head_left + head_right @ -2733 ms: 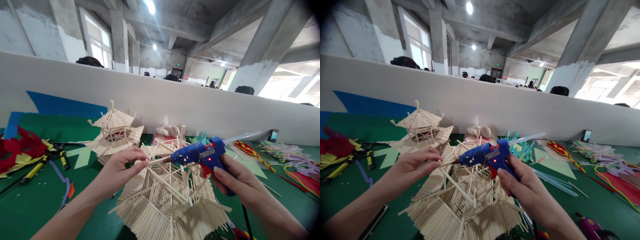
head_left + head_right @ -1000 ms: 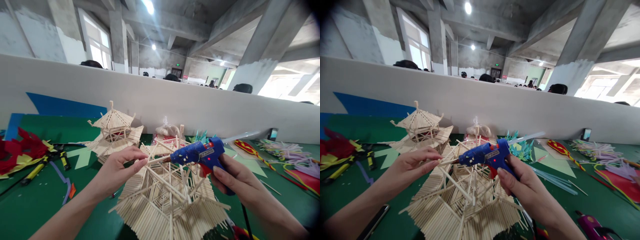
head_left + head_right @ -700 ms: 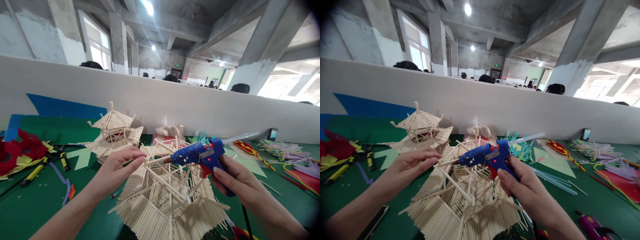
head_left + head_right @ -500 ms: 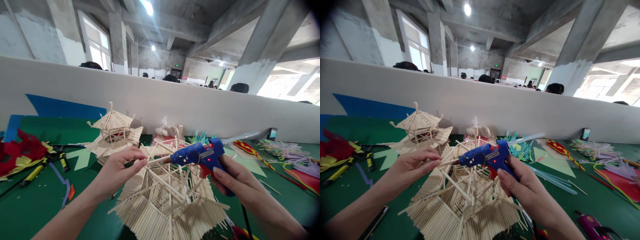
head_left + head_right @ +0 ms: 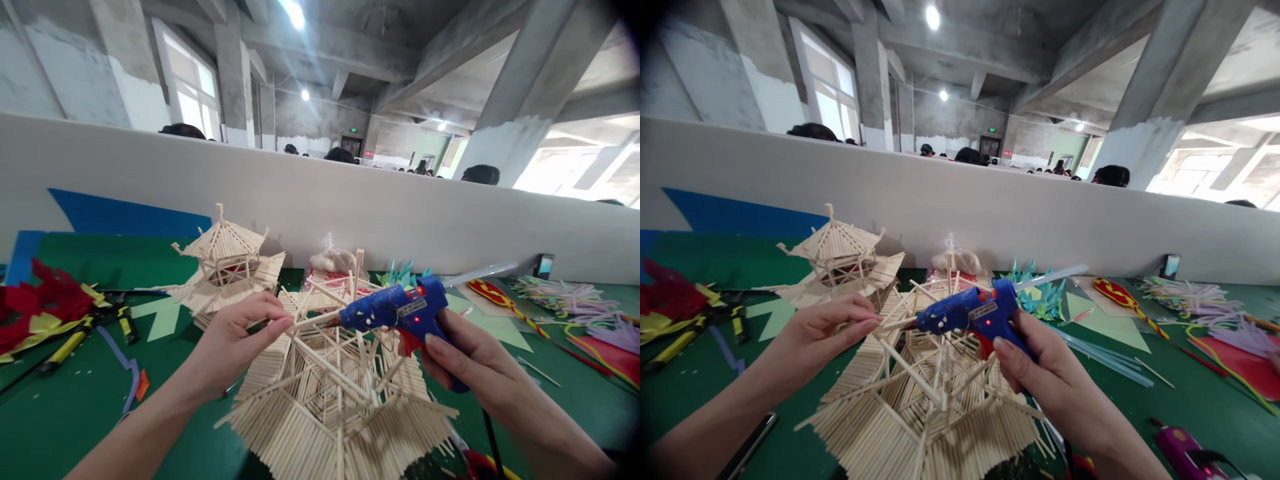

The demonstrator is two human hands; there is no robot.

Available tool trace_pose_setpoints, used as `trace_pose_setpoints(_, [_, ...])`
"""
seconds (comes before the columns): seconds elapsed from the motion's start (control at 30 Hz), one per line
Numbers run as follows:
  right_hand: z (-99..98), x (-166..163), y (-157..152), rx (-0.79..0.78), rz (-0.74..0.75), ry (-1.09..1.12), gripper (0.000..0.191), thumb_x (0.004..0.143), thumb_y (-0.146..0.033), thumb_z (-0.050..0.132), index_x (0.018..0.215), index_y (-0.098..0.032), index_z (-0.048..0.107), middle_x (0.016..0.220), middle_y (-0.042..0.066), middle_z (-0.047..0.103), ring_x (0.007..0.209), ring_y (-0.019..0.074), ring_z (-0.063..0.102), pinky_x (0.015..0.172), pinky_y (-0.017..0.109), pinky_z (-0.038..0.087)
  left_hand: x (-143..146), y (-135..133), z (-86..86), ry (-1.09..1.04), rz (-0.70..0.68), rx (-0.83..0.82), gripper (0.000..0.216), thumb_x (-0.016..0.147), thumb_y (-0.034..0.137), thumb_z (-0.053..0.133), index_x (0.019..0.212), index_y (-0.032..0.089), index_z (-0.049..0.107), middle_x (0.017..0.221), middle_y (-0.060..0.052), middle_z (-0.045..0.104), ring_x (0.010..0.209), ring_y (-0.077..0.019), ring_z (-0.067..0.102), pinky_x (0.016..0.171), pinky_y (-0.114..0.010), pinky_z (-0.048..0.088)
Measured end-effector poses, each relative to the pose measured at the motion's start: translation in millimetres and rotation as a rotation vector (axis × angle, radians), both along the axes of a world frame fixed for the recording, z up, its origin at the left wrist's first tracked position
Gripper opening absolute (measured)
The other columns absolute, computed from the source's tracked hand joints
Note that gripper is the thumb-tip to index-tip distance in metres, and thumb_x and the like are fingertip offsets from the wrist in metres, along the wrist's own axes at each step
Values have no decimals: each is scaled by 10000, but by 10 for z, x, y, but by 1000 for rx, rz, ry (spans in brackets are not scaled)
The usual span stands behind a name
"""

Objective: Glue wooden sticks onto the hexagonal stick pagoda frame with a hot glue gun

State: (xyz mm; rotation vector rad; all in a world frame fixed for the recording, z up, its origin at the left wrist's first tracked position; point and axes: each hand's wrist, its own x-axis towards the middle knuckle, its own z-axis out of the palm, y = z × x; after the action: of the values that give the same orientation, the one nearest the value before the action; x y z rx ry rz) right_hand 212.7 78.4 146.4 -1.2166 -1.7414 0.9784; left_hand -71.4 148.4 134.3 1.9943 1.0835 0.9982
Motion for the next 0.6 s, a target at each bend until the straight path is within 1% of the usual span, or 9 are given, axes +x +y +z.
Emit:
trace_pose_setpoints(0.27, [8, -9, -4, 7, 3, -3, 234, 895, -404, 409, 756, -221, 451, 582, -60, 413, 515, 76, 358, 470, 194, 301, -5, 17, -1, 7, -6, -10, 150, 814, 285, 530, 727, 239, 643, 770, 1, 570, 726, -133, 531, 661, -254, 417])
trace_pose_setpoints(0.4, [23, -15, -12, 9, 0, -8, 235, 897, -391, 410, 748, -213, 449, 582, -54, 422, 516, 79, 375, 472, 203, 308, -6, -6, 13, 39, 7, 11, 166, 816, 296, 519, 730, 229, 645, 767, -4, 585, 723, -142, 546, 663, -271, 436])
trace_pose_setpoints(0.47, [24, -14, -11, 6, -8, -4, 233, 898, -387, 410, 751, -211, 451, 579, -52, 418, 513, 81, 379, 468, 208, 307, -16, -17, 22, 74, 30, 7, 161, 812, 314, 525, 772, 228, 655, 806, -18, 609, 757, -157, 564, 684, -289, 451])
trace_pose_setpoints(0.53, [20, -9, -10, 14, -20, -1, 242, 894, -393, 414, 742, -208, 448, 576, -49, 417, 511, 84, 382, 468, 216, 309, -31, -24, 41, 96, 69, 1, 163, 795, 342, 550, 839, 236, 666, 893, -35, 637, 840, -182, 579, 728, -305, 463])
trace_pose_setpoints(0.6, [16, 1, -15, 22, -25, 7, 243, 888, -403, 420, 747, -207, 446, 579, -45, 424, 508, 87, 383, 465, 224, 309, -41, -39, 72, 72, 114, -3, 202, 783, 375, 562, 900, 247, 666, 982, -41, 648, 922, -202, 578, 755, -309, 472])
